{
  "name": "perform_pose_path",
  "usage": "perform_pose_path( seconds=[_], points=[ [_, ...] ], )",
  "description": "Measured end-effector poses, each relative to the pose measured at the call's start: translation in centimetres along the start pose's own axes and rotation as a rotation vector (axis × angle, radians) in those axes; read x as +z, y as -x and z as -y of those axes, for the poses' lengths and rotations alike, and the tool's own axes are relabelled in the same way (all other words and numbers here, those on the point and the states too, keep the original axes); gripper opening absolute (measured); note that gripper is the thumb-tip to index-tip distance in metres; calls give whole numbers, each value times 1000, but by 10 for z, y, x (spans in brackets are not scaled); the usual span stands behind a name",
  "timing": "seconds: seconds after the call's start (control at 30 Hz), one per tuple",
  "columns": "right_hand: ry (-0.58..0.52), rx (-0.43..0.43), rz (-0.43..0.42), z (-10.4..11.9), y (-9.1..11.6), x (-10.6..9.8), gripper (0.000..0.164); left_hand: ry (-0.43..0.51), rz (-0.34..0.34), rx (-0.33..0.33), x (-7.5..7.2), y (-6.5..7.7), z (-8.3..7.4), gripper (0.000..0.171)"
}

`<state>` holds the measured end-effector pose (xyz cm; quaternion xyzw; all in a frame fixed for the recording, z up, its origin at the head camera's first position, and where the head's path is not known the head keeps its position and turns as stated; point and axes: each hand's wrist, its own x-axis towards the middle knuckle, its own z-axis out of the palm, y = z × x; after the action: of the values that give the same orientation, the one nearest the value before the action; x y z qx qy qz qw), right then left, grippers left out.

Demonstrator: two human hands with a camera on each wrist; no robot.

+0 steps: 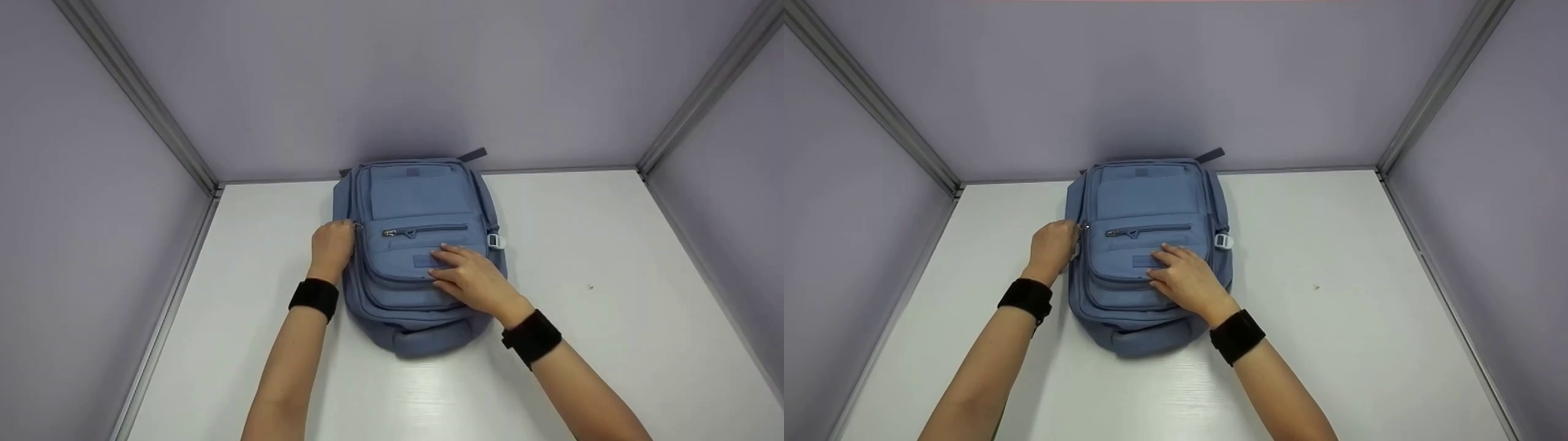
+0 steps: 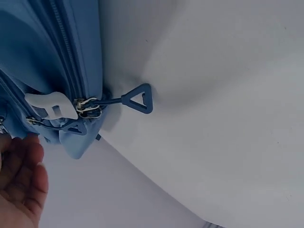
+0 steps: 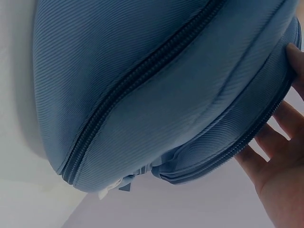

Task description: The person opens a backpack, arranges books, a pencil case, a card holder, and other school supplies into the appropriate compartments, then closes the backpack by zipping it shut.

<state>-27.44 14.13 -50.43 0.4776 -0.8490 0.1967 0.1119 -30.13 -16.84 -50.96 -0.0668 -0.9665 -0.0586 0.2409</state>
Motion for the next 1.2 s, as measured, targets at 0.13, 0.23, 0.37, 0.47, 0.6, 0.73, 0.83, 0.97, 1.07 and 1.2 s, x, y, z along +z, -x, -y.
perform_pose_path(
  seconds=[0.13,0.23,0.37,0.47,0.6,0.73,0.83,0.97,1.07,1.2],
  points=[
    [-45,32,14,-4,3,0,31,54,90,-149,-5,2,-11,20],
    [-64,66,23,-10,7,-1,40,102,117,-200,-13,8,-24,40],
    [-49,148,40,-19,16,-4,55,185,156,-169,-25,22,-47,46],
    [-29,236,60,-28,24,-8,64,219,309,-161,-31,33,-60,52],
    [-21,347,88,-38,31,-10,74,268,586,-229,-32,39,-66,70],
    [-58,414,112,-42,36,-10,78,364,716,-266,-30,39,-59,75],
    [-95,447,136,-41,38,-8,79,426,753,-247,-26,40,-51,77],
    [-118,473,141,-37,39,-6,78,485,767,-231,-20,40,-45,77],
    [-116,485,128,-34,40,-5,78,499,755,-228,-14,38,-42,76],
    [-109,509,126,-33,40,-5,78,481,744,-220,-8,32,-43,76]
  ],
)
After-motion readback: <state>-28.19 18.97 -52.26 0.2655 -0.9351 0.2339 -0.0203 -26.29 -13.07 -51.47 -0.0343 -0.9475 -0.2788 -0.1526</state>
